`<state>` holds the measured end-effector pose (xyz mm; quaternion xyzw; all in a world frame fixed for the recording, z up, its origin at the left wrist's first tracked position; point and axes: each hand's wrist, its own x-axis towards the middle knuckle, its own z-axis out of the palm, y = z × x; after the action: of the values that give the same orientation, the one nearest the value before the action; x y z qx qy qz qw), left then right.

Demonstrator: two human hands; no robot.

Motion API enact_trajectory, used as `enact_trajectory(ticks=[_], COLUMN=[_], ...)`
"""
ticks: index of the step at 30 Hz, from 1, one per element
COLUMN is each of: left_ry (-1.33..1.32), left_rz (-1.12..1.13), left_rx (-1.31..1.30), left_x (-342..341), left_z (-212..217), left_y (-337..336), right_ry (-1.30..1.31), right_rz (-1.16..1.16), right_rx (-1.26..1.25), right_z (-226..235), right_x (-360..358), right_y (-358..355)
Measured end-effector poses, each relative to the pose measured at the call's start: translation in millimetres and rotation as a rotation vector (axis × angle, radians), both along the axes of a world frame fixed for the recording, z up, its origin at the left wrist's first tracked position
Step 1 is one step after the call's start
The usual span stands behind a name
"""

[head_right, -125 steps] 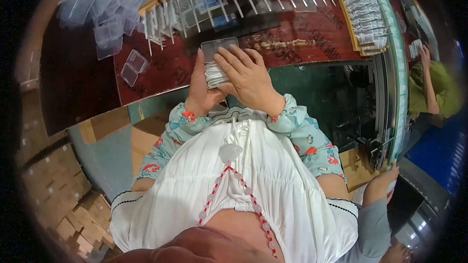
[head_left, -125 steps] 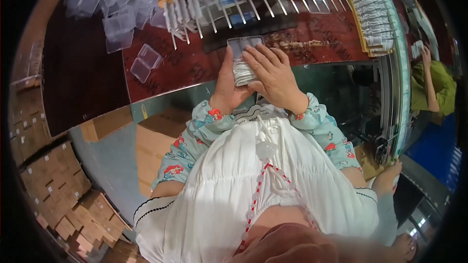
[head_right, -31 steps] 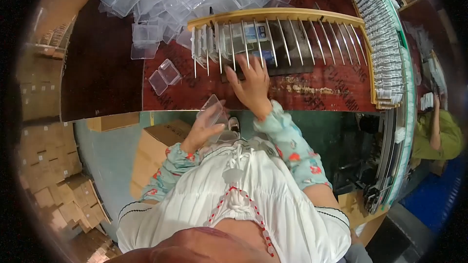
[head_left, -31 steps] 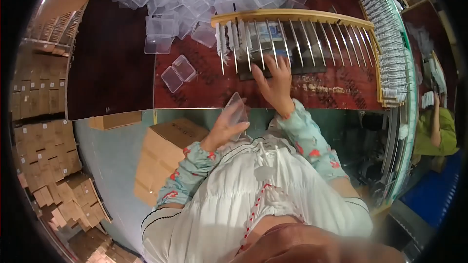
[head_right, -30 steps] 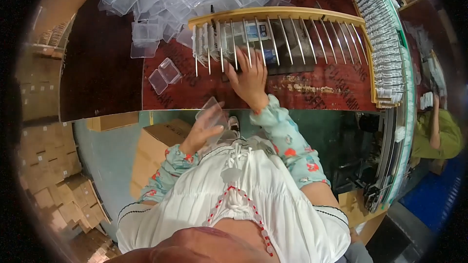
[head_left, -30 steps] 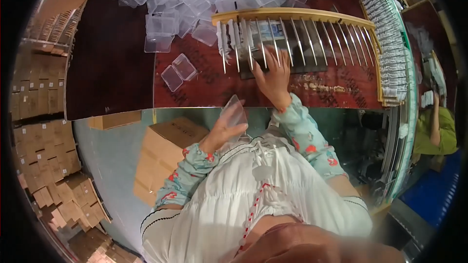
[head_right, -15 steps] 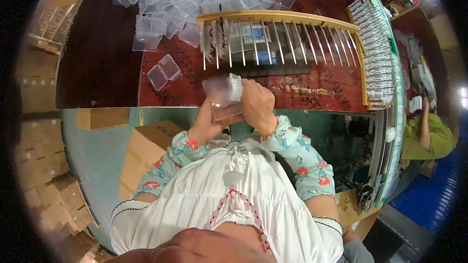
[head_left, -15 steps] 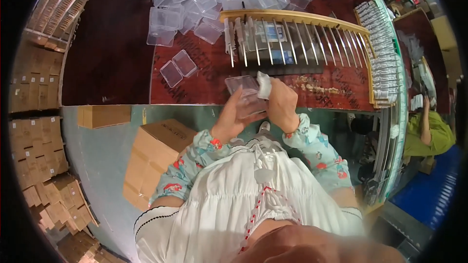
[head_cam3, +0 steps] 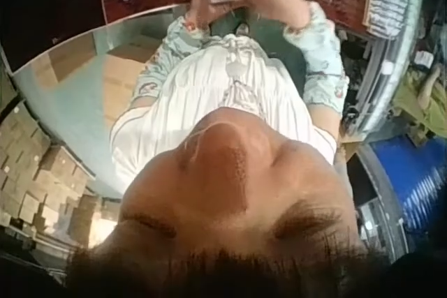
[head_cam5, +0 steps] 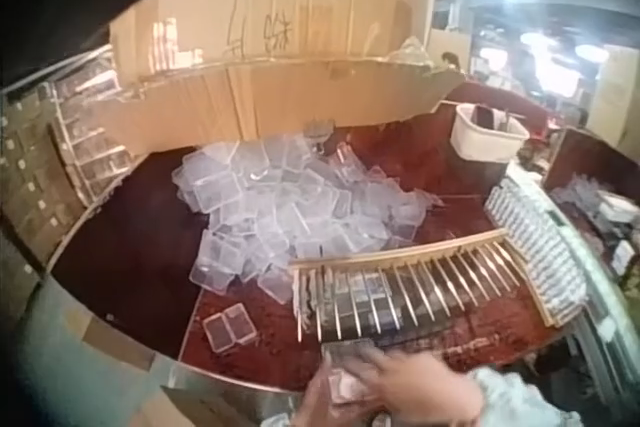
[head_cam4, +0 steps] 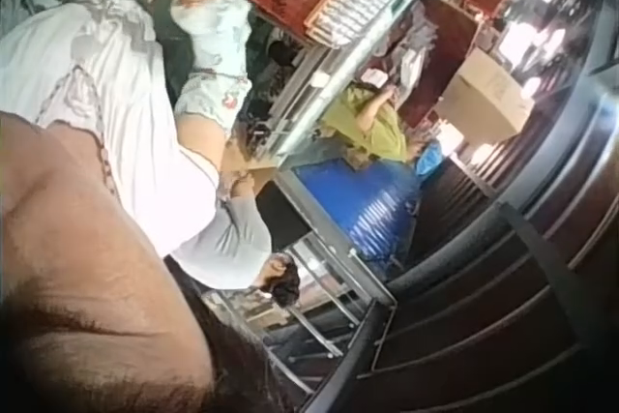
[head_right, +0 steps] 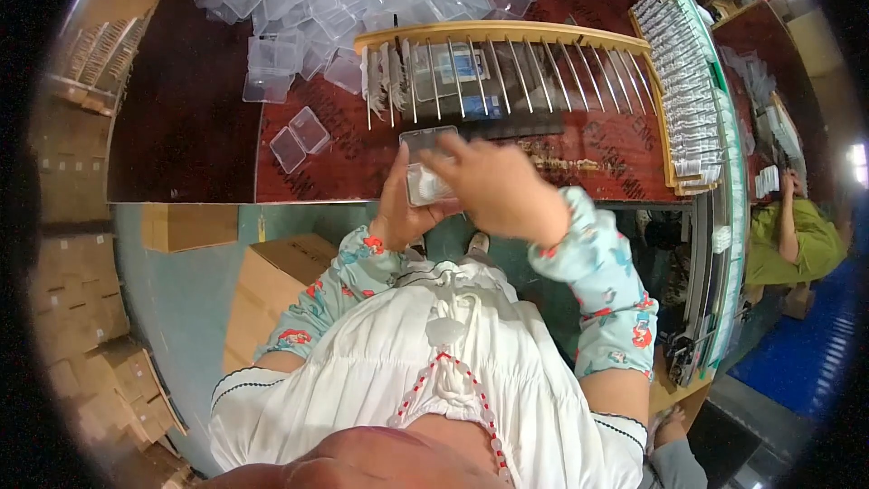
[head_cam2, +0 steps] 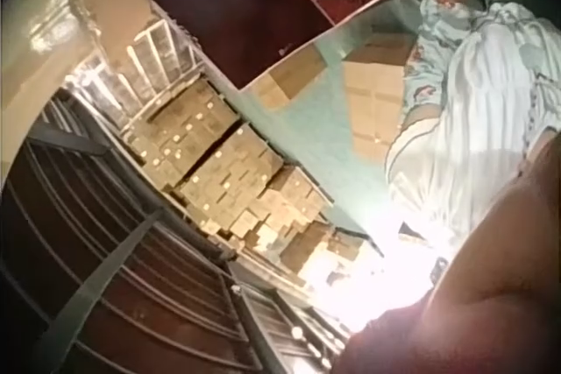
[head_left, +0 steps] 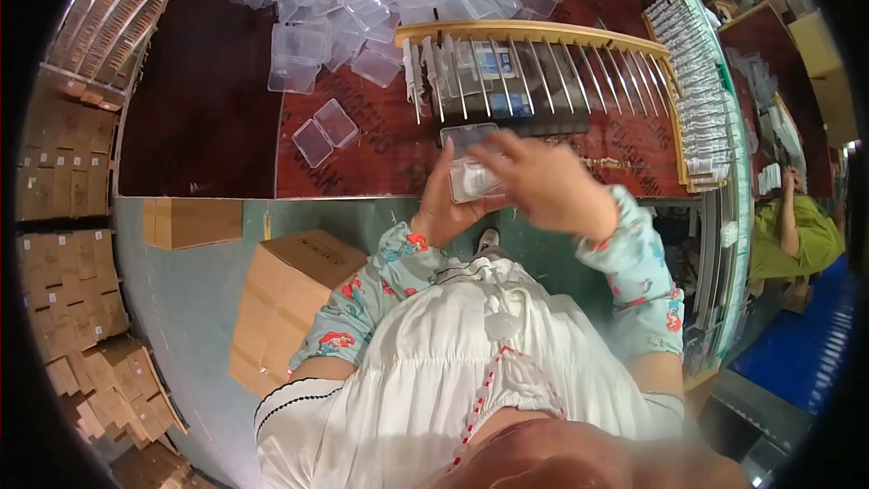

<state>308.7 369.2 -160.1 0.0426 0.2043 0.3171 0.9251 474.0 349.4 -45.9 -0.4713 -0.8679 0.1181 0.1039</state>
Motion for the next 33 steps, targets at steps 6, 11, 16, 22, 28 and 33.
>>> enact_trajectory(ticks=[6, 11, 16, 22, 28, 33], left_ry=[-0.277, -0.193, -0.147, -0.062, -0.015, -0.033], left_rz=[-0.001, 0.078, 0.133, 0.199, 0.139, 0.026], left_rx=[-0.102, -0.085, -0.081, -0.075, -0.084, -0.067], left_x=[-8.2, -36.5, -36.4, -47.0, -40.3, -21.6], left_z=[-13.8, -20.4, -15.6, -14.6, -22.4, -6.3], left_y=[3.9, 7.5, 14.5, 20.7, 21.3, 12.7], right_ry=[0.15, 0.262, 0.109, 0.214, -0.129, 0.765], right_rz=[-0.08, -0.099, -0.247, -0.262, -0.136, -0.404], right_rx=[0.277, 0.217, 0.361, 0.377, 0.331, 0.15], right_z=[-23.8, -45.2, -67.8, -55.5, -30.1, -86.5], right_x=[14.5, 15.2, 1.9, -11.5, -30.3, -36.1], right_y=[92.0, 110.8, 150.6, 131.4, 60.7, -19.1])
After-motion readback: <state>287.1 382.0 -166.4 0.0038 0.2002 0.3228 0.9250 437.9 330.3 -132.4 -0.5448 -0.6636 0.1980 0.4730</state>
